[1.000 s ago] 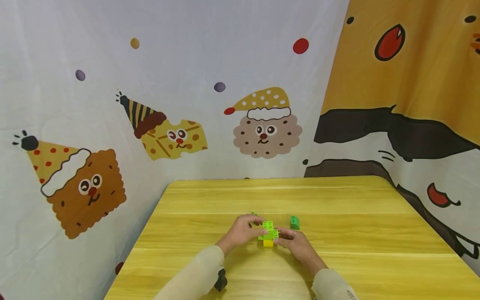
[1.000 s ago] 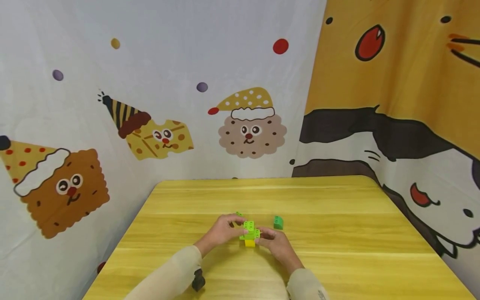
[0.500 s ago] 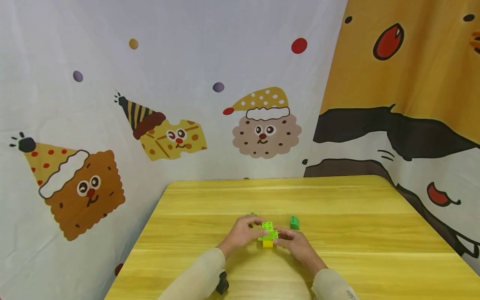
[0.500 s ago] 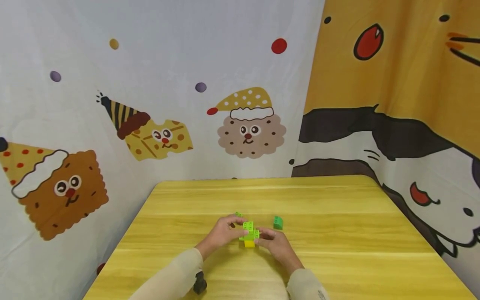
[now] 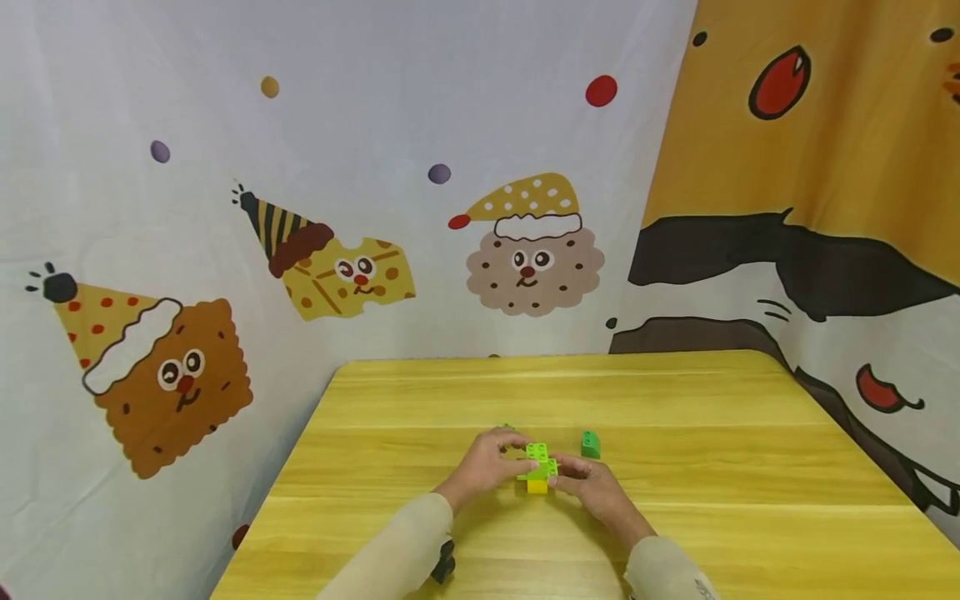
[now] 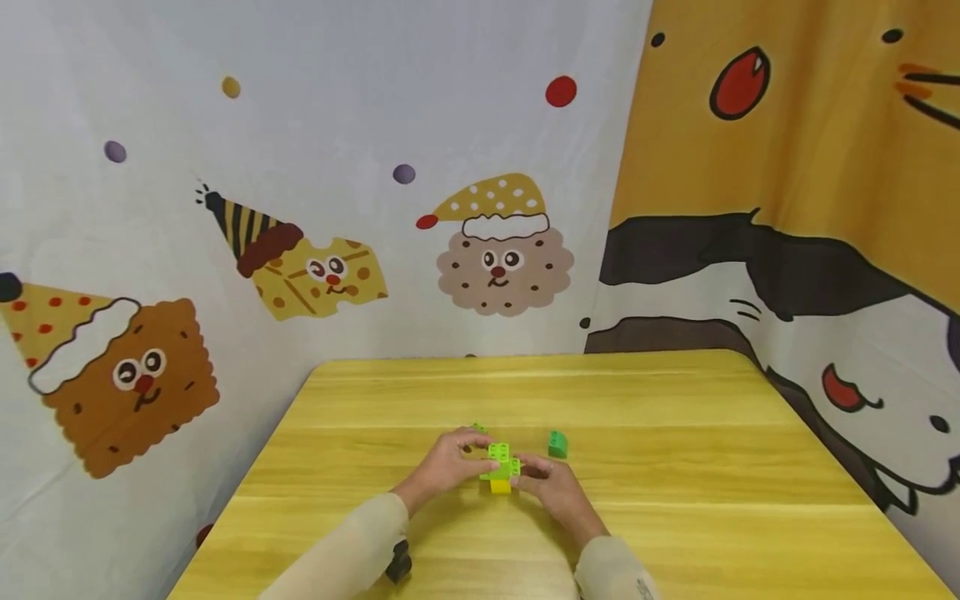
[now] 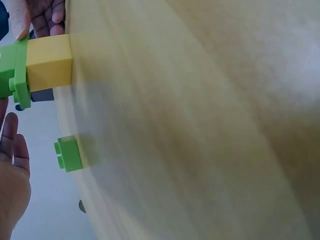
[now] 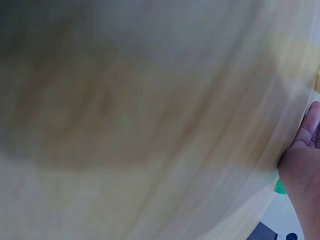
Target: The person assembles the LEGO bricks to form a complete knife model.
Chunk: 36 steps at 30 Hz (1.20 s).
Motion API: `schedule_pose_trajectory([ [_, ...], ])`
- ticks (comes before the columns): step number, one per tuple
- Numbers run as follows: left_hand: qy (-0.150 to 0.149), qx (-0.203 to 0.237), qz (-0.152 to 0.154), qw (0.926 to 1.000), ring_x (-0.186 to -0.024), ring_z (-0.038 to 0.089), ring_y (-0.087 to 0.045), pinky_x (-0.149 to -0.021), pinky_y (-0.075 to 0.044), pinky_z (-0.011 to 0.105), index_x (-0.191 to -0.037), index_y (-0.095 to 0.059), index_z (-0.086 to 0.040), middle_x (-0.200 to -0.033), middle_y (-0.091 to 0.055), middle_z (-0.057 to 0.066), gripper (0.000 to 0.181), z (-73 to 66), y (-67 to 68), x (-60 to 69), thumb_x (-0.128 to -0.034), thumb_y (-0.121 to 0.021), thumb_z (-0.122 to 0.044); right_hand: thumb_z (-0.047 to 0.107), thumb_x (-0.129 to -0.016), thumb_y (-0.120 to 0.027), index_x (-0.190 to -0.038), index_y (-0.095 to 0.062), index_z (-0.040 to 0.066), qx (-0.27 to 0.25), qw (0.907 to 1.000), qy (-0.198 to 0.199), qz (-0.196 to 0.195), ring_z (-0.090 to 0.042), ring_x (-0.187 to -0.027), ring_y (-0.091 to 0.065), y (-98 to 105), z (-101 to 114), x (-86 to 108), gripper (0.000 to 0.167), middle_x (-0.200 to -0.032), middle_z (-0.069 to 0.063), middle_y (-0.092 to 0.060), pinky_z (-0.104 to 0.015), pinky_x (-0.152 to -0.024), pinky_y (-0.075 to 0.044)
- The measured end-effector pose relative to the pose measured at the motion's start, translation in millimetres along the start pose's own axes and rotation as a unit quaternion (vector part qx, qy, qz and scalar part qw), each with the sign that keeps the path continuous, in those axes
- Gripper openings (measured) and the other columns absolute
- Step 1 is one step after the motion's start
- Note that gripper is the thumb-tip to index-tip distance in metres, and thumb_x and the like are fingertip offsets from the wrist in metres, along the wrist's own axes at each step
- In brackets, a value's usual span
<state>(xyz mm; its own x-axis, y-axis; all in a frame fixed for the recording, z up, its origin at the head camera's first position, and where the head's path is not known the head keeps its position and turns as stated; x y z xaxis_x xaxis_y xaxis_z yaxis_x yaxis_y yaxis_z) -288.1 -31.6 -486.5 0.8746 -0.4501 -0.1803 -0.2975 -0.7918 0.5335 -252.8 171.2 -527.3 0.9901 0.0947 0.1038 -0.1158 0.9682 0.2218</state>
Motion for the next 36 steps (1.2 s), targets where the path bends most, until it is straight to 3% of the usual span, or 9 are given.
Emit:
schedule_pose_trajectory([
  [7, 0.006, 0.011, 0.009, 0.9999, -0.11, 0.026, -0.059, -0.09, -0.045, 0.041, -0.112, -0.073, -0.028, -0.107, -0.063, -0.017, 0.03, -1.6, 0.0, 1.5, -0.0861, -0.077, -0.043, 0.028, -0.086, -0.079, -0.129, -0.065, 0.005, -0.013, 0.9998, 0.004, 0.015, -0.026, -0.11, -0.061, 1.2, -2.4, 0.3, 0.051, -0.119, -0.009, -0.067, -0.045, -0.092, -0.05],
  [12, 0.022, 0.031, 0.01, 0.9992, -0.112, 0.025, -0.058, -0.091, -0.043, 0.041, -0.124, -0.069, -0.022, -0.114, -0.065, -0.008, 0.044, 3.6, 4.3, 3.4, -0.0882, -0.074, -0.047, 0.027, -0.086, -0.079, -0.128, -0.067, 0.006, -0.013, 0.9998, 0.003, 0.013, -0.025, -0.109, -0.061, 1.3, -2.5, 0.8, 0.049, -0.118, -0.008, -0.067, -0.044, -0.092, -0.05],
  [19, 0.059, 0.043, -0.06, 0.9956, -0.103, 0.022, -0.057, -0.082, -0.05, 0.036, -0.131, -0.064, -0.013, -0.111, -0.064, 0.0, 0.048, 25.4, 27.3, -2.3, -0.0936, -0.069, -0.042, 0.022, -0.085, -0.08, -0.126, -0.067, 0.004, -0.007, 1.0, 0.006, -0.003, -0.024, -0.107, -0.06, 1.4, -1.1, 0.9, 0.047, -0.115, -0.008, -0.067, -0.042, -0.091, -0.051],
  [23, 0.067, 0.038, -0.083, 0.9935, -0.107, 0.026, -0.055, -0.085, -0.05, 0.041, -0.131, -0.063, -0.005, -0.116, -0.064, 0.009, 0.049, 34.9, 34.6, -4.7, -0.093, -0.071, -0.035, 0.022, -0.084, -0.081, -0.126, -0.067, 0.004, -0.004, 1.0, 0.007, -0.003, -0.023, -0.105, -0.061, 1.1, -0.7, 0.1, 0.047, -0.113, -0.008, -0.068, -0.041, -0.089, -0.051],
  [29, 0.073, 0.002, -0.096, 0.9927, -0.108, 0.031, -0.059, -0.089, -0.051, 0.045, -0.127, -0.064, 0.002, -0.116, -0.065, 0.015, 0.047, 46.8, 29.7, -11.9, -0.0915, -0.074, -0.028, 0.022, -0.085, -0.08, -0.126, -0.068, 0.004, -0.002, 1.0, 0.009, 0.001, -0.023, -0.105, -0.06, 0.8, 1.1, -0.2, 0.047, -0.113, -0.007, -0.067, -0.04, -0.089, -0.051],
  [36, 0.116, -0.039, -0.108, 0.9866, -0.105, 0.027, -0.062, -0.089, -0.052, 0.043, -0.124, -0.066, 0.001, -0.114, -0.067, 0.013, 0.048, 52.5, 21.8, -19.7, -0.0883, -0.078, -0.029, 0.021, -0.085, -0.08, -0.127, -0.067, 0.004, 0.006, 0.9999, 0.01, -0.001, -0.022, -0.103, -0.061, 1.2, -0.3, -0.2, 0.047, -0.112, -0.007, -0.068, -0.039, -0.087, -0.052],
])
Point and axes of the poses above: each hand's wrist, its own x-axis away from the middle knuckle, its own y-axis out of the back of the hand, z = x × y, the point moved 3 cm from there along -x, towards the middle knuckle
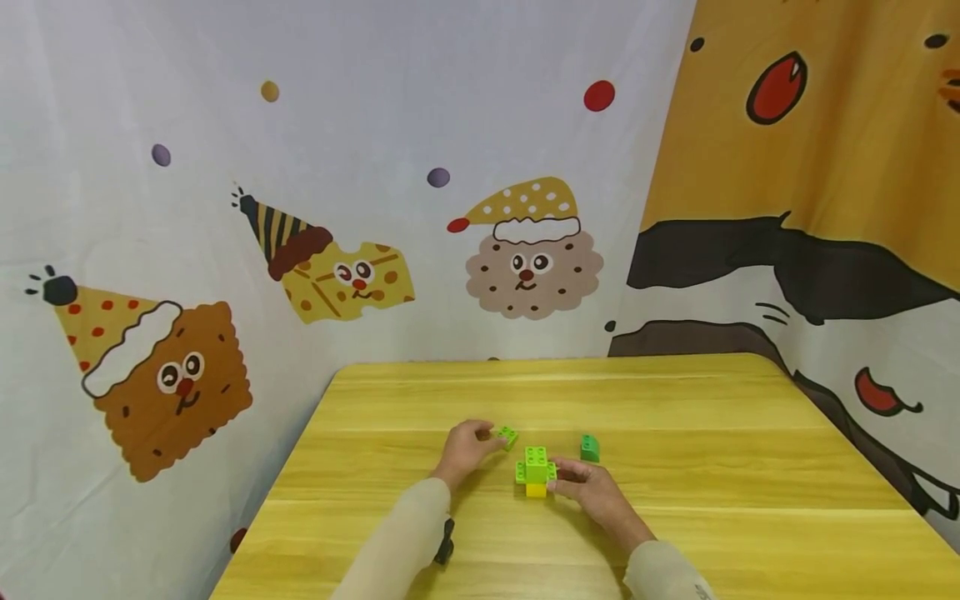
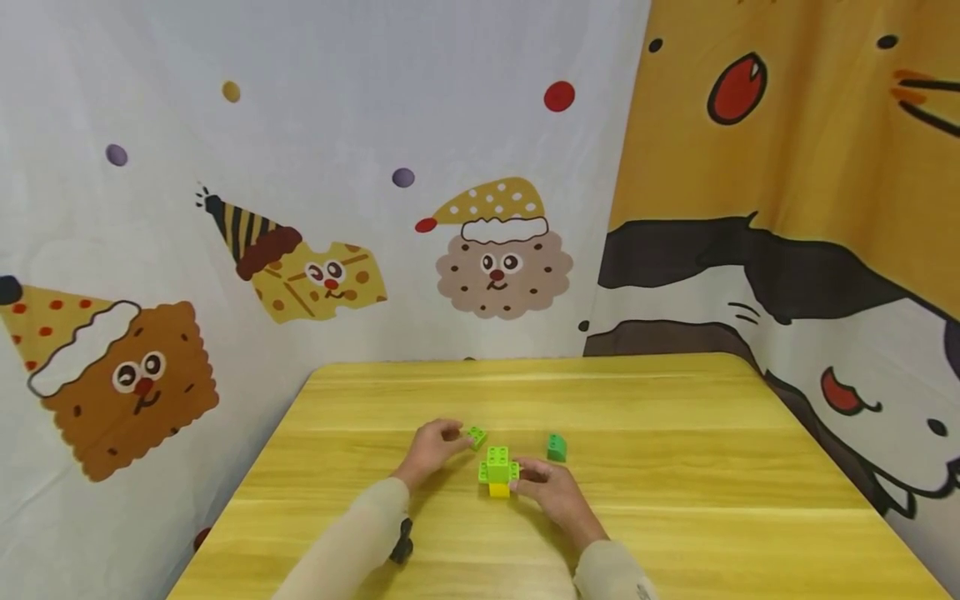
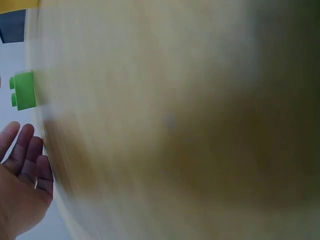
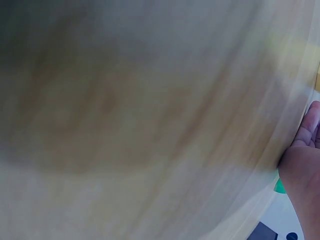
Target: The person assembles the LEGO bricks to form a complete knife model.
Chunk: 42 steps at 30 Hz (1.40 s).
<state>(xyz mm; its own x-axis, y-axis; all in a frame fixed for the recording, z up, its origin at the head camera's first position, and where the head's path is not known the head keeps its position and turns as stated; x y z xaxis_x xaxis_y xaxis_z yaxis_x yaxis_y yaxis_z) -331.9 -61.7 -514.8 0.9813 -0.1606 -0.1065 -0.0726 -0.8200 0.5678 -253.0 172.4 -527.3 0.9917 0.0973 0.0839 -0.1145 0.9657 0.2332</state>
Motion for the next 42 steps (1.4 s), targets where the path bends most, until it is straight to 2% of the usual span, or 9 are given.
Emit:
schedule_pose_trajectory([
  [10, 0.019, -0.066, -0.011, 0.9976, -0.098, 0.026, -0.063, -0.086, -0.052, 0.043, -0.112, -0.071, 0.0, -0.105, -0.068, 0.009, 0.043, -5.0, -4.9, -3.1, -0.0828, -0.082, -0.03, 0.021, -0.084, -0.081, -0.127, -0.067, 0.003, -0.016, 0.9999, 0.0, 0.006, -0.024, -0.105, -0.06, -2.2, -1.5, -0.4, 0.049, -0.114, -0.01, -0.067, -0.039, -0.087, -0.052],
  [20, 0.014, -0.1, -0.017, 0.9948, -0.092, 0.025, -0.064, -0.082, -0.053, 0.043, -0.104, -0.073, 0.0, -0.098, -0.069, 0.009, 0.035, -5.7, -6.9, -3.6, -0.0814, -0.084, -0.024, 0.02, -0.083, -0.082, -0.126, -0.068, 0.003, -0.005, 1.0, -0.006, -0.004, -0.023, -0.104, -0.06, -4.4, -1.2, -0.8, 0.048, -0.112, -0.007, -0.068, -0.04, -0.087, -0.051],
  [27, 0.012, -0.072, -0.024, 0.9971, -0.086, 0.02, -0.061, -0.078, -0.052, 0.04, -0.098, -0.071, -0.005, -0.092, -0.066, 0.004, 0.025, -3.7, -3.2, -6.8, -0.084, -0.08, -0.023, 0.015, -0.085, -0.08, -0.126, -0.067, 0.001, -0.002, 1.0, -0.003, -0.009, -0.023, -0.104, -0.06, -2.5, 1.5, 1.6, 0.045, -0.113, -0.009, -0.067, -0.04, -0.086, -0.052],
  [35, -0.003, -0.024, -0.031, 0.9992, -0.087, 0.022, -0.062, -0.077, -0.053, 0.041, -0.109, -0.068, 0.001, -0.096, -0.067, 0.009, 0.032, -6.8, 8.0, -6.1, -0.085, -0.079, -0.018, 0.014, -0.085, -0.079, -0.127, -0.065, 0.0, -0.009, 0.9999, -0.002, -0.005, -0.023, -0.102, -0.061, -2.3, 2.1, 2.4, 0.046, -0.112, -0.01, -0.068, -0.037, -0.085, -0.052],
  [42, -0.016, 0.015, -0.018, 0.9996, -0.086, 0.018, -0.058, -0.074, -0.052, 0.036, -0.114, -0.067, -0.002, -0.099, -0.064, 0.005, 0.031, -10.4, 17.3, -5.4, -0.0876, -0.074, -0.015, 0.018, -0.084, -0.081, -0.126, -0.067, 0.002, -0.005, 1.0, -0.006, -0.006, -0.024, -0.104, -0.06, -2.0, 1.7, 0.9, 0.048, -0.112, -0.009, -0.068, -0.038, -0.086, -0.052],
])
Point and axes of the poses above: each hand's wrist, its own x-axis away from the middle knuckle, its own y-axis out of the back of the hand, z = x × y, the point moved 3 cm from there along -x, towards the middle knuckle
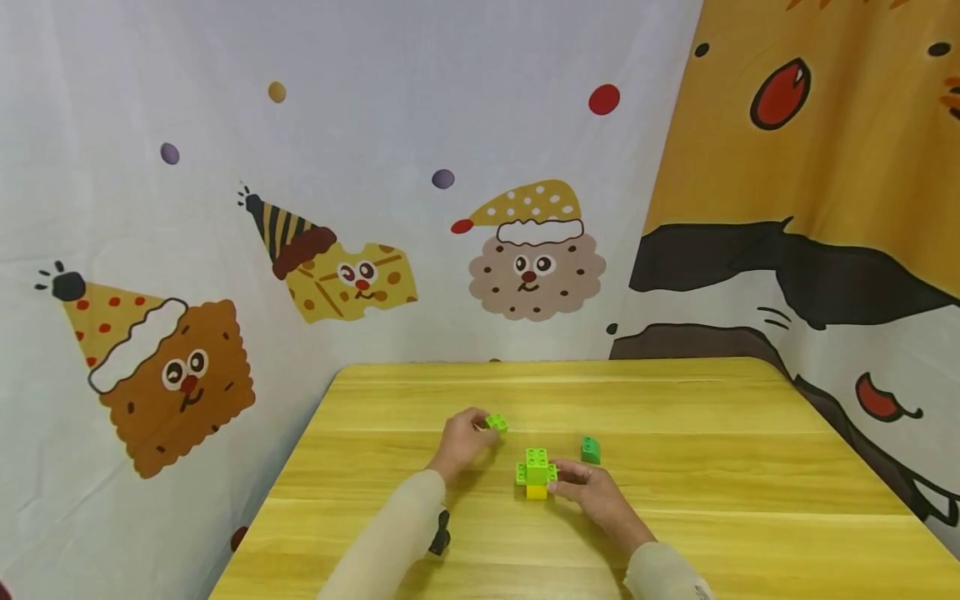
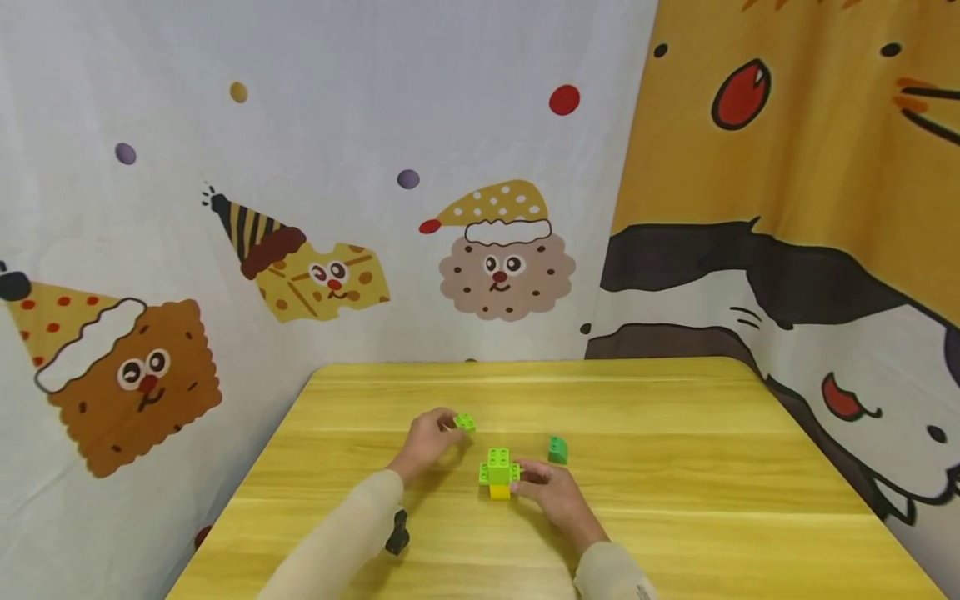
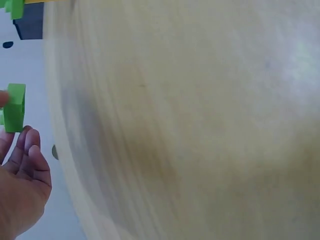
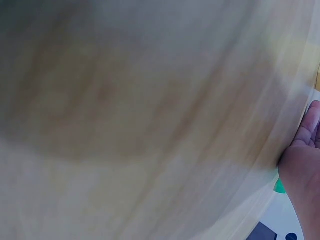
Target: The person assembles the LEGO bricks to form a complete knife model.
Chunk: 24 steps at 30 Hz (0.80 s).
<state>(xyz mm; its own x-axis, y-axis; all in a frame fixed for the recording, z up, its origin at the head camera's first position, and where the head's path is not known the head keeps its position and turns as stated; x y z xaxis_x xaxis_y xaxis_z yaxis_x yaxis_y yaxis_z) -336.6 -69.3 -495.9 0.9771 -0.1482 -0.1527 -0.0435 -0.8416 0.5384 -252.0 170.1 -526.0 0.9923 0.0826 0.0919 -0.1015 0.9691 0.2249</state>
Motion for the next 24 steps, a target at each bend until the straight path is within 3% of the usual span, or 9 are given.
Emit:
schedule_pose_trajectory([
  [10, -0.008, 0.071, 0.01, 0.9974, -0.088, 0.018, -0.057, -0.072, -0.051, 0.032, -0.118, -0.068, -0.006, -0.098, -0.063, 0.002, 0.035, -17.2, 7.1, 4.3, -0.0899, -0.076, -0.026, 0.02, -0.085, -0.08, -0.128, -0.065, 0.001, -0.002, 0.9999, 0.01, 0.013, -0.025, -0.105, -0.06, 0.4, 0.9, -0.2, 0.05, -0.114, -0.01, -0.067, -0.039, -0.087, -0.052],
  [24, -0.026, 0.092, 0.052, 0.9941, -0.091, 0.018, -0.058, -0.073, -0.051, 0.033, -0.115, -0.07, -0.013, -0.097, -0.066, -0.003, 0.034, -43.0, 8.9, 16.0, -0.0884, -0.077, -0.031, 0.016, -0.086, -0.079, -0.128, -0.065, 0.0, 0.0, 1.0, 0.006, 0.001, -0.027, -0.107, -0.06, 0.0, 0.3, 0.2, 0.048, -0.115, -0.012, -0.067, -0.044, -0.089, -0.051],
])
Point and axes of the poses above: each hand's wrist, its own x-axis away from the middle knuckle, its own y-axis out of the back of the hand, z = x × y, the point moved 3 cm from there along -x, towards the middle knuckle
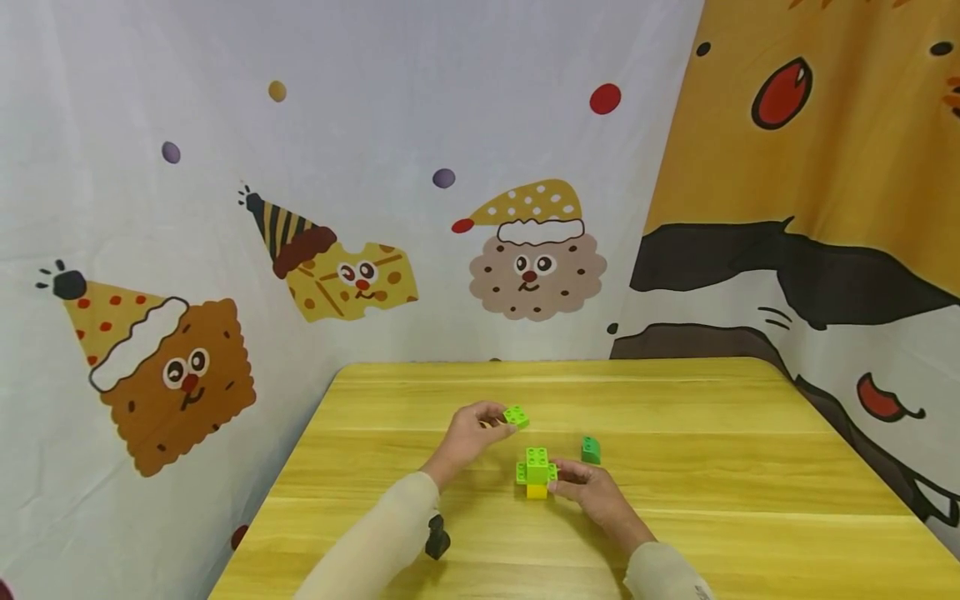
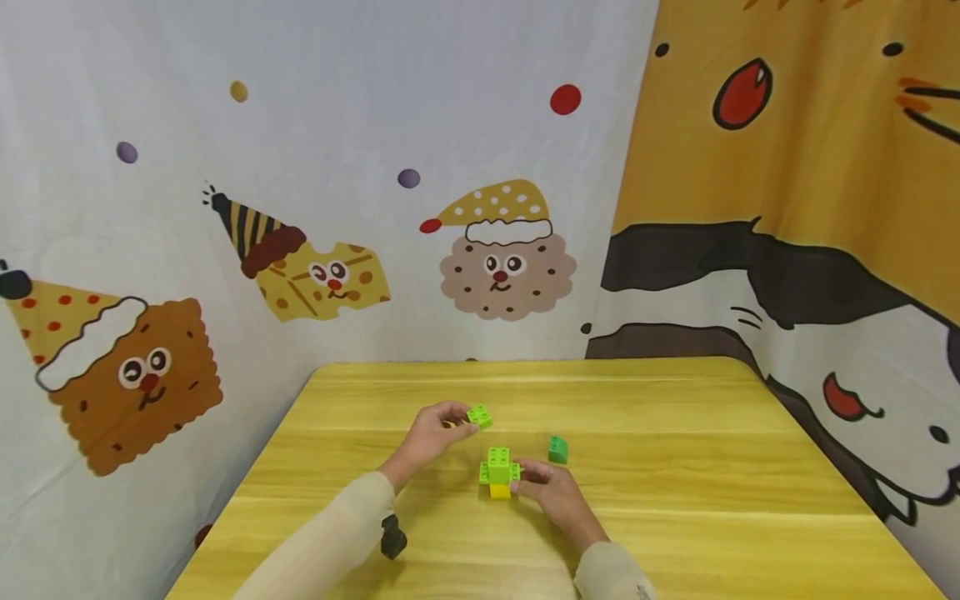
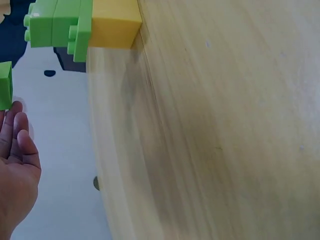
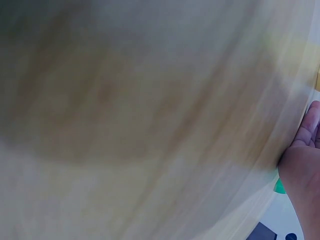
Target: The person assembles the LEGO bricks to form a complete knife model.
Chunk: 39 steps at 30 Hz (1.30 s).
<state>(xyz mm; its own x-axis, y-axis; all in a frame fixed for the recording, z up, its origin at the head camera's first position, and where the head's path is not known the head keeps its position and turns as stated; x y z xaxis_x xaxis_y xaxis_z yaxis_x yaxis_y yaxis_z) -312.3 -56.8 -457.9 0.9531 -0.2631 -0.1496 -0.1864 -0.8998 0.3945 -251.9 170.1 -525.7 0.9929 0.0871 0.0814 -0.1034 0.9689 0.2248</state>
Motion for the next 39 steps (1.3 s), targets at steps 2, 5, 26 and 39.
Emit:
schedule_pose_trajectory([
  [2, -0.011, -0.005, 0.011, 0.9999, -0.092, 0.019, -0.059, -0.076, -0.051, 0.034, -0.115, -0.07, -0.013, -0.098, -0.067, -0.003, 0.033, -3.4, -0.7, 1.4, -0.0892, -0.076, -0.032, 0.017, -0.086, -0.079, -0.128, -0.065, 0.0, -0.003, 1.0, 0.0, 0.003, -0.027, -0.107, -0.061, 0.1, 0.6, 0.5, 0.048, -0.115, -0.012, -0.067, -0.044, -0.089, -0.051],
  [5, -0.027, -0.01, 0.032, 0.9991, -0.095, 0.018, -0.06, -0.082, -0.05, 0.035, -0.116, -0.07, -0.014, -0.103, -0.067, -0.003, 0.031, -8.3, -3.0, 4.3, -0.0907, -0.075, -0.032, 0.019, -0.086, -0.079, -0.128, -0.065, 0.0, -0.004, 1.0, 0.0, 0.009, -0.026, -0.107, -0.062, 0.1, 1.6, 1.1, 0.048, -0.116, -0.012, -0.068, -0.043, -0.089, -0.051],
  [26, -0.043, -0.054, 0.104, 0.9922, -0.101, 0.026, -0.057, -0.074, -0.048, 0.03, -0.117, -0.074, -0.019, -0.106, -0.068, -0.006, 0.032, -12.5, -17.0, 18.4, -0.0891, -0.076, -0.034, 0.022, -0.085, -0.08, -0.125, -0.068, 0.003, -0.004, 1.0, 0.0, 0.009, -0.027, -0.109, -0.061, -0.3, 0.7, 0.3, 0.047, -0.116, -0.011, -0.068, -0.044, -0.091, -0.05],
  [39, -0.045, -0.019, 0.102, 0.9936, -0.108, 0.034, -0.055, -0.081, -0.046, 0.032, -0.123, -0.07, -0.018, -0.107, -0.065, -0.011, 0.036, -6.0, -24.8, 21.5, -0.0896, -0.075, -0.033, 0.023, -0.085, -0.08, -0.126, -0.067, 0.003, 0.006, 1.0, -0.004, 0.001, -0.027, -0.11, -0.061, 0.4, -0.8, -0.6, 0.048, -0.118, -0.012, -0.068, -0.046, -0.092, -0.05],
])
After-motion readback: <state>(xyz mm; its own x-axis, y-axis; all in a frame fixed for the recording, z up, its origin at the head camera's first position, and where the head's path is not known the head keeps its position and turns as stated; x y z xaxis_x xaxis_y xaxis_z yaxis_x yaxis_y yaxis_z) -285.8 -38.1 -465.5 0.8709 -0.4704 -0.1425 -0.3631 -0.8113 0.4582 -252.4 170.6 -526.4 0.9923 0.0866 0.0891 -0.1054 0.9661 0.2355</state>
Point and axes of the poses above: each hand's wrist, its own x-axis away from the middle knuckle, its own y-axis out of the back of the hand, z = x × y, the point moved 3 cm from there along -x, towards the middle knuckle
